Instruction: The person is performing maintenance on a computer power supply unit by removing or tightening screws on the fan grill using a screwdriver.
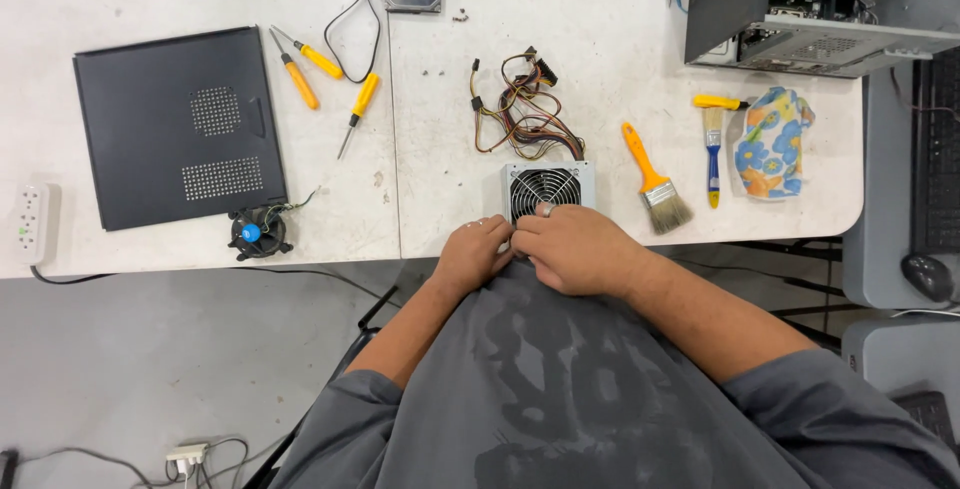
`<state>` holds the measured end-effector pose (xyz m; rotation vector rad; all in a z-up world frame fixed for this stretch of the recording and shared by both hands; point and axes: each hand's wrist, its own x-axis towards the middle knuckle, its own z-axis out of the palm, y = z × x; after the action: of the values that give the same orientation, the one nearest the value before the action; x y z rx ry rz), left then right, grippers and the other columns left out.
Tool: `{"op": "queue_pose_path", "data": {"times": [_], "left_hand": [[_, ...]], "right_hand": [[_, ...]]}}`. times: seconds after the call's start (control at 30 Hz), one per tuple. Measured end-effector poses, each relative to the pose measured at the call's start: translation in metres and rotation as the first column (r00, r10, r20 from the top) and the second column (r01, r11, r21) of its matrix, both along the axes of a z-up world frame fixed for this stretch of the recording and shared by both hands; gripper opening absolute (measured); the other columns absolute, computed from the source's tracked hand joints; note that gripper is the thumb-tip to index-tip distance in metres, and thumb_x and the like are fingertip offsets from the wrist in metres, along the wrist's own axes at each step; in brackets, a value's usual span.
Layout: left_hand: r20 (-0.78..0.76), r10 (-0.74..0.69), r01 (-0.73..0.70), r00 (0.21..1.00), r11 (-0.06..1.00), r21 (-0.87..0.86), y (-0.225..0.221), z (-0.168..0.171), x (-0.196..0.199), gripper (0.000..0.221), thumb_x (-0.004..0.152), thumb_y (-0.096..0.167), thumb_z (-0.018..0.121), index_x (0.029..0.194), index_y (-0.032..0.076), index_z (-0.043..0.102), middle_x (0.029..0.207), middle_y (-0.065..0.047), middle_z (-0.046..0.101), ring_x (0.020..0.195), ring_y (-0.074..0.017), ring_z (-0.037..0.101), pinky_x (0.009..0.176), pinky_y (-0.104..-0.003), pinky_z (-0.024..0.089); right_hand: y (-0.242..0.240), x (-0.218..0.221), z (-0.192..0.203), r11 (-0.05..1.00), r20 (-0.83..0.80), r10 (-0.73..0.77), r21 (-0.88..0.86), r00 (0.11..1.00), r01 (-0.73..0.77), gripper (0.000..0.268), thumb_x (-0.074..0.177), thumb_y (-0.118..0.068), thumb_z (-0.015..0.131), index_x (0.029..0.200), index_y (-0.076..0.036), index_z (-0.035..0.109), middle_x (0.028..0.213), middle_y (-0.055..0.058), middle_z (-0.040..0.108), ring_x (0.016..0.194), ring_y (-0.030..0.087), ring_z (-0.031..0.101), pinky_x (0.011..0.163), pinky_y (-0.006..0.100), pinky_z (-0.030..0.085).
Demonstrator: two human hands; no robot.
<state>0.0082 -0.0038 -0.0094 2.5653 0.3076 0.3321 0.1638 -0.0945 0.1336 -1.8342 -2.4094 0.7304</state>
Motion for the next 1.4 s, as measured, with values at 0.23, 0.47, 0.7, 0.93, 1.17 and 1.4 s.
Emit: {"op": "queue_pose_path", "data": {"times": [0.23, 0.47, 0.7, 0.93, 1.17, 1.4], "left_hand": [[0.031, 0.007, -0.002, 0.999, 0.986, -0.164, 0.001, 0.009, 0.000, 0.015, 0.079, 0.025, 0.063, 0.071, 0.013, 0.058, 0.073, -0.001, 0.056, 0.070, -0.0223, 0.059, 0.060, -0.034, 0.047], [-0.075, -0.072, 0.071, 0.995, 0.997, -0.006, 0.007, 0.002, 0.006, 0.019, 0.084, 0.032, 0.055, 0.080, 0.013, 0.057, 0.081, -0.004, 0.056, 0.075, -0.0248, 0.059, 0.065, -0.036, 0.048], [-0.254, 0.500, -0.542, 0.828, 0.829, -0.136, 0.062, -0.013, -0.004, 0.012, 0.086, 0.029, 0.058, 0.090, 0.018, 0.061, 0.084, 0.001, 0.062, 0.080, -0.0183, 0.062, 0.071, -0.033, 0.047], [-0.279, 0.447, -0.408, 0.850, 0.893, 0.188, 0.079, -0.032, -0.001, 0.012, 0.085, 0.034, 0.060, 0.088, 0.024, 0.066, 0.081, 0.007, 0.061, 0.078, -0.0137, 0.060, 0.073, -0.033, 0.043], [-0.134, 0.480, -0.469, 0.867, 0.877, 0.104, 0.078, -0.018, -0.005, 0.012, 0.086, 0.023, 0.058, 0.094, 0.017, 0.066, 0.072, 0.002, 0.058, 0.070, -0.0193, 0.060, 0.066, -0.034, 0.046], [0.193, 0.168, -0.174, 0.967, 0.985, 0.019, 0.029, 0.009, 0.026, 0.020, 0.070, 0.020, 0.068, 0.089, 0.019, 0.065, 0.081, 0.001, 0.055, 0.077, -0.0225, 0.056, 0.070, -0.036, 0.042]], "right_hand": [[-0.007, 0.023, 0.036, 0.990, -0.131, -0.137, 0.019, 0.982, 0.140, 0.013, 0.078, -0.016, 0.052, 0.087, -0.009, 0.056, 0.079, 0.010, 0.057, 0.079, 0.033, 0.056, 0.067, 0.041, 0.048], [-0.063, 0.057, 0.005, 0.712, -0.412, -0.618, 0.067, 0.669, 0.699, 0.016, 0.083, -0.013, 0.057, 0.098, -0.013, 0.063, 0.079, 0.008, 0.054, 0.066, 0.026, 0.054, 0.063, 0.034, 0.046], [-0.103, 0.052, -0.012, 0.439, -0.549, -0.772, -0.093, 0.322, 0.894, 0.016, 0.090, -0.002, 0.052, 0.103, -0.004, 0.061, 0.086, 0.014, 0.053, 0.069, 0.021, 0.050, 0.067, 0.033, 0.042], [-0.134, 0.045, -0.029, 0.293, -0.598, -0.792, -0.192, 0.125, 0.937, 0.013, 0.095, -0.004, 0.050, 0.104, -0.001, 0.058, 0.082, 0.011, 0.051, 0.074, 0.015, 0.044, 0.071, 0.031, 0.040], [-0.151, 0.045, -0.033, 0.135, -0.656, -0.754, -0.164, -0.006, 0.977, 0.018, 0.100, -0.010, 0.044, 0.103, 0.000, 0.058, 0.064, 0.007, 0.049, 0.062, 0.011, 0.047, 0.066, 0.024, 0.043], [-0.135, 0.023, -0.008, 0.323, -0.418, -0.838, 0.140, 0.351, 0.936, 0.015, 0.093, -0.020, 0.056, 0.097, -0.011, 0.068, 0.065, 0.008, 0.062, 0.063, 0.026, 0.062, 0.062, 0.032, 0.048]]}}
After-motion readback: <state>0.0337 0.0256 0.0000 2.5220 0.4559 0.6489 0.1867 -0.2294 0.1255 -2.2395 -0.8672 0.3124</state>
